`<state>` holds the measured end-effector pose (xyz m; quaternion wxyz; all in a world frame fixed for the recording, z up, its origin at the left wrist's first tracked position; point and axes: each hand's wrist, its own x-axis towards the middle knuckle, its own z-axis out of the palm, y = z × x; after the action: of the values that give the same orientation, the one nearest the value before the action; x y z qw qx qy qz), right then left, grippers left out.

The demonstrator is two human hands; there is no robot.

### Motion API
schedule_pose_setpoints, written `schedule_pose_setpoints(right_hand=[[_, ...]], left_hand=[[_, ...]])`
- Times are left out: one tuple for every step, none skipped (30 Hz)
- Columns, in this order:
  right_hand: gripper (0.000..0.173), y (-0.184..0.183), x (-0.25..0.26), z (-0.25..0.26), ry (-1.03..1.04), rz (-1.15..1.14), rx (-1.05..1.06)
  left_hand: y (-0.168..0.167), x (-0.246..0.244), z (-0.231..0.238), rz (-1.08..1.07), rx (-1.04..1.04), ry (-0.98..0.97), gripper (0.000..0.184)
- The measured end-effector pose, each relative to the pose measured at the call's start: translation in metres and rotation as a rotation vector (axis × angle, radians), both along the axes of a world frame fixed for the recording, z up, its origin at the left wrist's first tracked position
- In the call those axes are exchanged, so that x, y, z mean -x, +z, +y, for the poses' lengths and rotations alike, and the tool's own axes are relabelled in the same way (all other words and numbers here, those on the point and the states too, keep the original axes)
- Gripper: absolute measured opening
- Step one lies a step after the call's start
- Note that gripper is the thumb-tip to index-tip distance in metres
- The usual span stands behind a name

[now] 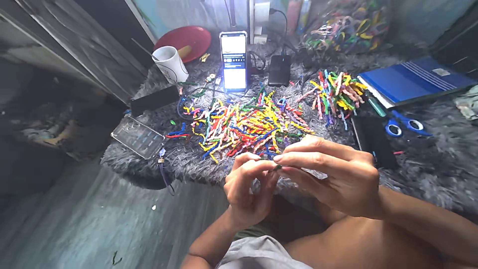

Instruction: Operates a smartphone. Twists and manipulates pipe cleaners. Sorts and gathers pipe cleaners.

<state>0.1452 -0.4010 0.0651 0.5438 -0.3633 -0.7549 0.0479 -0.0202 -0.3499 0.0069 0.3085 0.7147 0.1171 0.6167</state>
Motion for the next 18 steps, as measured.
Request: schedule_pose_setpoints(right_hand=[[0.01, 0.0, -0.001, -0.001, 0.005, 0.0, -0.016], [0.009, 0.0, -0.002, -0.002, 0.007, -0.014, -0.036], [0.009, 0.0, -0.004, -0.003, -0.005, -0.052, -0.065], [0.01, 0.0, -0.006, -0.005, -0.023, -0.113, -0.101], [0.012, 0.0, -0.008, -0.007, -0.054, -0.196, -0.148], [0.013, 0.0, -0.01, -0.008, -0.092, -0.283, -0.208], [0.014, 0.0, -0.011, -0.009, -0.13, -0.365, -0.272], [0.015, -0.001, -0.011, -0.01, -0.164, -0.438, -0.332], [0.016, 0.0, -0.011, -0.012, -0.195, -0.504, -0.375], [0.017, 0.0, -0.011, -0.013, -0.221, -0.56, -0.4], [0.018, 0.0, -0.011, -0.015, -0.245, -0.607, -0.42], [0.019, 0.001, -0.011, -0.016, -0.259, -0.643, -0.434], [0.019, 0.001, -0.011, -0.016, -0.269, -0.666, -0.442], [0.02, 0.002, -0.01, -0.017, -0.282, -0.685, -0.449], [0.02, 0.002, -0.01, -0.018, -0.296, -0.705, -0.461], [0.019, 0.002, -0.009, -0.018, -0.309, -0.727, -0.472], [0.019, 0.001, -0.009, -0.018, -0.325, -0.756, -0.489], [0.02, 0.001, -0.008, -0.018, -0.339, -0.78, -0.505]], left_hand=[[0.0, -0.001, -0.001, 0.002, -0.018, 0.015, 0.013], [0.001, -0.001, -0.002, 0.002, -0.027, 0.019, 0.013], [0.002, -0.002, -0.002, 0.001, -0.026, 0.012, 0.013], [0.003, -0.003, -0.003, -0.005, -0.017, -0.004, 0.014], [0.003, -0.004, -0.004, -0.007, 0.0, -0.026, 0.015], [0.004, -0.004, -0.004, -0.007, 0.019, -0.045, 0.015], [0.005, -0.004, -0.005, -0.011, 0.041, -0.061, 0.015], [0.007, -0.004, -0.006, -0.013, 0.06, -0.076, 0.015], [0.009, -0.004, -0.006, -0.012, 0.078, -0.088, 0.015], [0.01, -0.004, -0.007, -0.012, 0.097, -0.101, 0.014], [0.012, -0.004, -0.008, -0.022, 0.117, -0.116, 0.013], [0.014, -0.004, -0.009, -0.034, 0.138, -0.137, 0.012], [0.015, -0.004, -0.009, -0.048, 0.161, -0.161, 0.012], [0.016, -0.004, -0.01, -0.057, 0.183, -0.183, 0.012], [0.017, -0.004, -0.01, -0.061, 0.205, -0.203, 0.012], [0.018, -0.004, -0.011, -0.069, 0.232, -0.223, 0.012], [0.019, -0.004, -0.011, -0.083, 0.259, -0.24, 0.013], [0.02, -0.004, -0.012, -0.101, 0.279, -0.249, 0.013]])
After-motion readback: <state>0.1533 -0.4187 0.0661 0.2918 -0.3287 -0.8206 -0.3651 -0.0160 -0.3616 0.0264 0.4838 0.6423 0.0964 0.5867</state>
